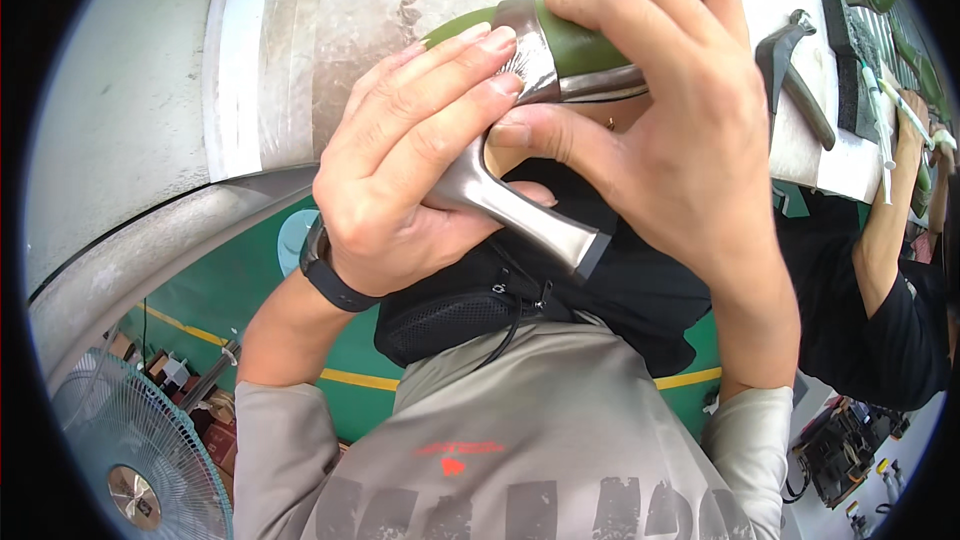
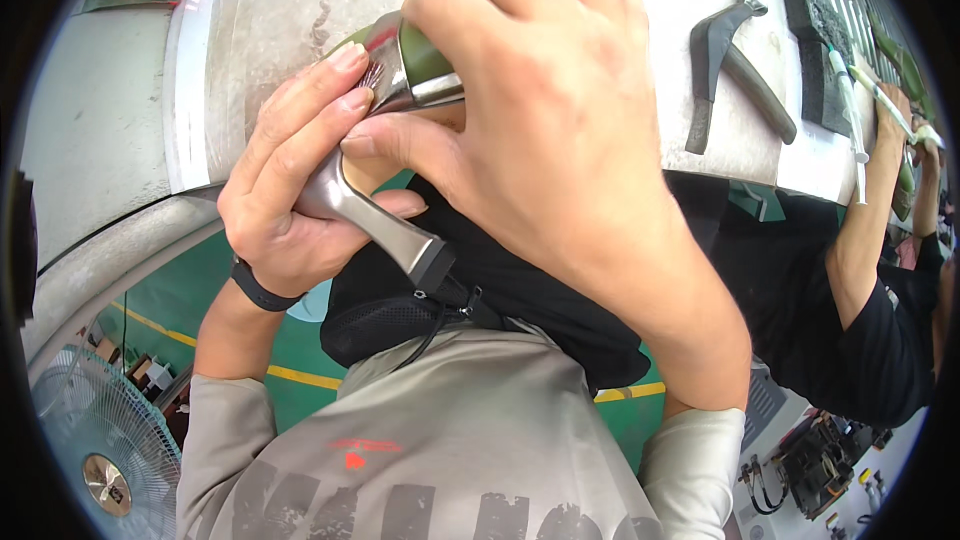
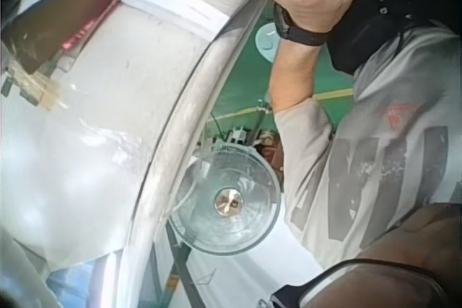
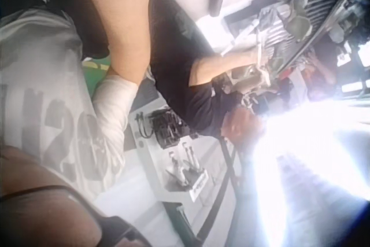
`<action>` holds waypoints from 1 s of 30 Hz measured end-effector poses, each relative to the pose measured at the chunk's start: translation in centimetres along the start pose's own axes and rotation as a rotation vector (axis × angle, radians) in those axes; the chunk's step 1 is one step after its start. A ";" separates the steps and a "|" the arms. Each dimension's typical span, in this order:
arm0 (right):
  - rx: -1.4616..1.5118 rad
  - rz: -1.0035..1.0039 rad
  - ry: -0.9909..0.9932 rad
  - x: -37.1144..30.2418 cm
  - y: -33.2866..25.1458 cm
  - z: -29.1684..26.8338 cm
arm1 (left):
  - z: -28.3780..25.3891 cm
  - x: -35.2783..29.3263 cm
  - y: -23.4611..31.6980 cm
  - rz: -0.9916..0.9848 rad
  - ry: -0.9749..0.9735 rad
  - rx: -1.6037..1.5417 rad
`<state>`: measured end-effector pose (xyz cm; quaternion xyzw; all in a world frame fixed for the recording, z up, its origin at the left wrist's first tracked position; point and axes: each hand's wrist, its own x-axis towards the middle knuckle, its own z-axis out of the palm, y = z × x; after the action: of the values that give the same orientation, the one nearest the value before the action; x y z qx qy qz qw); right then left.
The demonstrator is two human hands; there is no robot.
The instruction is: The person assembles high-heeled shoes by hammering the edges of the upper material onto the heel structure, applying adhesive to a sole component, and pressing the sole onto the bottom of the shoe.
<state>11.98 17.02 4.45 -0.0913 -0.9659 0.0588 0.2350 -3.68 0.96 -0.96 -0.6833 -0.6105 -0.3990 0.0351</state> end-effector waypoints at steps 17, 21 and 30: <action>0.200 -0.233 0.213 -0.5 6.6 3.3 | 1.4 1.1 -2.9 0.071 -0.137 0.124; 0.200 -0.232 0.246 -0.7 7.0 3.9 | 1.2 2.4 0.6 -0.101 -0.152 0.059; 0.336 -0.097 0.080 0.1 6.2 2.1 | 1.4 2.2 0.4 -0.085 -0.179 0.098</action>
<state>11.88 22.94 1.65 -0.0062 -0.9356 0.2043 0.2879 -2.80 3.36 -0.41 -0.6871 -0.6584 -0.3071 -0.0029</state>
